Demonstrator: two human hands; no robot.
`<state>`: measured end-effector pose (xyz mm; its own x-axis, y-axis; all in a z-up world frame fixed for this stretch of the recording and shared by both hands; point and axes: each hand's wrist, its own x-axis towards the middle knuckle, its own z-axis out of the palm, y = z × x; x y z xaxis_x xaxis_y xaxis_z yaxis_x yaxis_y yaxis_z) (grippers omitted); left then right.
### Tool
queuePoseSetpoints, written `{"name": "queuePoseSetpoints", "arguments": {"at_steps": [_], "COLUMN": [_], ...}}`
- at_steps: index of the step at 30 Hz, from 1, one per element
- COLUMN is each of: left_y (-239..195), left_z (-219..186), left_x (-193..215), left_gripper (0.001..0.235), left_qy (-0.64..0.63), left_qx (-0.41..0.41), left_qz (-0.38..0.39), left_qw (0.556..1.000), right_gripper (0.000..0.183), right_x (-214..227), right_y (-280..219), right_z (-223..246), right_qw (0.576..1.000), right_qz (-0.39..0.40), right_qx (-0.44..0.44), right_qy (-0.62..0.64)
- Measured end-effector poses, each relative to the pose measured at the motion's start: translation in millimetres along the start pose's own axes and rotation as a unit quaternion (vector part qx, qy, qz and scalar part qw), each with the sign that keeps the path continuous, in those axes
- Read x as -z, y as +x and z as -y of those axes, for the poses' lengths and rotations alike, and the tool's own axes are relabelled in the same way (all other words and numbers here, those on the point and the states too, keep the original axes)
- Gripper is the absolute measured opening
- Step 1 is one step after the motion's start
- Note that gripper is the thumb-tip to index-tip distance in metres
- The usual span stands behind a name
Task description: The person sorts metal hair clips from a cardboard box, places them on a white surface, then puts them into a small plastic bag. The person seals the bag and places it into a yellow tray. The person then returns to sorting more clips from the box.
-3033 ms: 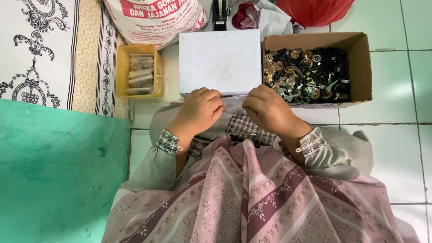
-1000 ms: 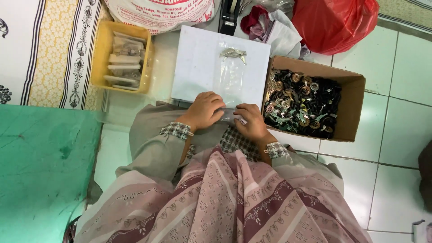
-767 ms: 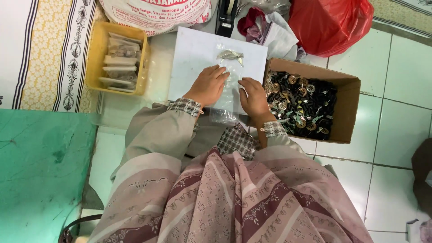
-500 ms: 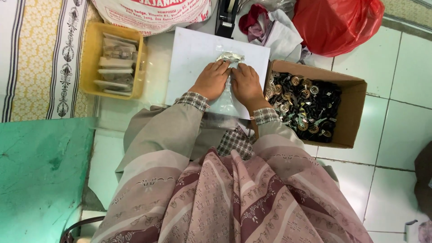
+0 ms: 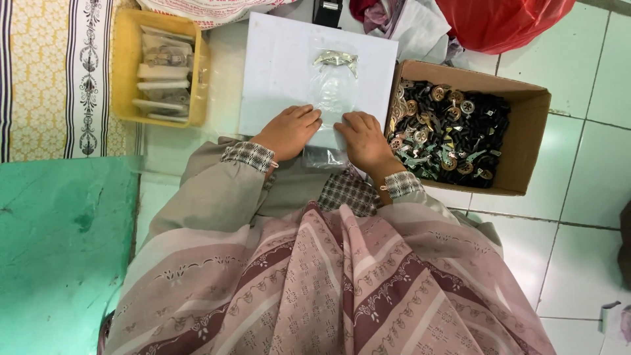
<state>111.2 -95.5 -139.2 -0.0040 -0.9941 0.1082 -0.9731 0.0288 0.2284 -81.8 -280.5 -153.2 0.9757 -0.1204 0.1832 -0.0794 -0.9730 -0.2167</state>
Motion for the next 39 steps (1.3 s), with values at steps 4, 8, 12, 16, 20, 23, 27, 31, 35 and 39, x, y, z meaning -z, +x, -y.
{"name": "queuePoseSetpoints", "arguments": {"at_steps": [4,8,12,16,20,23,27,31,35,39], "left_y": [-24.0,-39.9,-44.3,-42.1,-36.1,-32.6,-28.1,-20.2,-12.6,-6.2], "left_z": [-13.6,-31.0,-40.3,-43.6,-47.7,-44.4,-37.6,-37.4,-25.5,-22.9], "left_x": [-1.9,4.6,10.0,4.7,8.5,-11.7,-35.4,-20.7,-33.3,-40.7], "left_gripper": [0.030,0.043,0.051,0.060,0.069,0.046,0.029,0.018,0.005,0.006], "left_qy": [0.031,0.009,0.014,0.024,-0.009,-0.054,-0.106,-0.113,-0.115,-0.097], "left_qx": [-0.014,-0.010,0.004,0.019,0.058,0.092,0.143,0.135,0.129,0.162], "left_qz": [-0.009,0.011,0.013,0.033,0.077,0.011,-0.126,-0.232,-0.267,-0.241], "left_qw": [0.999,1.000,1.000,0.999,0.995,0.994,0.976,0.957,0.948,0.952], "right_gripper": [0.034,0.043,0.041,0.027,0.011,0.006,0.013,0.014,0.012,0.015], "right_x": [8.6,23.0,-1.3,-9.6,-18.3,-21.1,-6.4,-16.8,-12.4,-14.4], "right_y": [-22.1,-35.2,-43.7,-44.0,-40.6,-36.8,-21.7,-17.6,-14.0,-10.6], "right_z": [13.6,26.2,23.1,29.4,26.5,23.1,31.0,20.2,16.3,17.2], "right_qw": [0.999,0.997,0.993,0.992,0.980,0.968,0.960,0.960,0.945,0.939], "right_qz": [-0.034,-0.040,-0.079,-0.119,-0.151,-0.160,-0.156,-0.143,-0.134,-0.136], "right_qx": [0.035,0.067,0.077,0.044,-0.024,-0.069,-0.118,-0.154,-0.208,-0.227], "right_qy": [-0.002,-0.003,-0.032,0.015,0.126,0.178,0.202,0.187,0.215,0.220]}}
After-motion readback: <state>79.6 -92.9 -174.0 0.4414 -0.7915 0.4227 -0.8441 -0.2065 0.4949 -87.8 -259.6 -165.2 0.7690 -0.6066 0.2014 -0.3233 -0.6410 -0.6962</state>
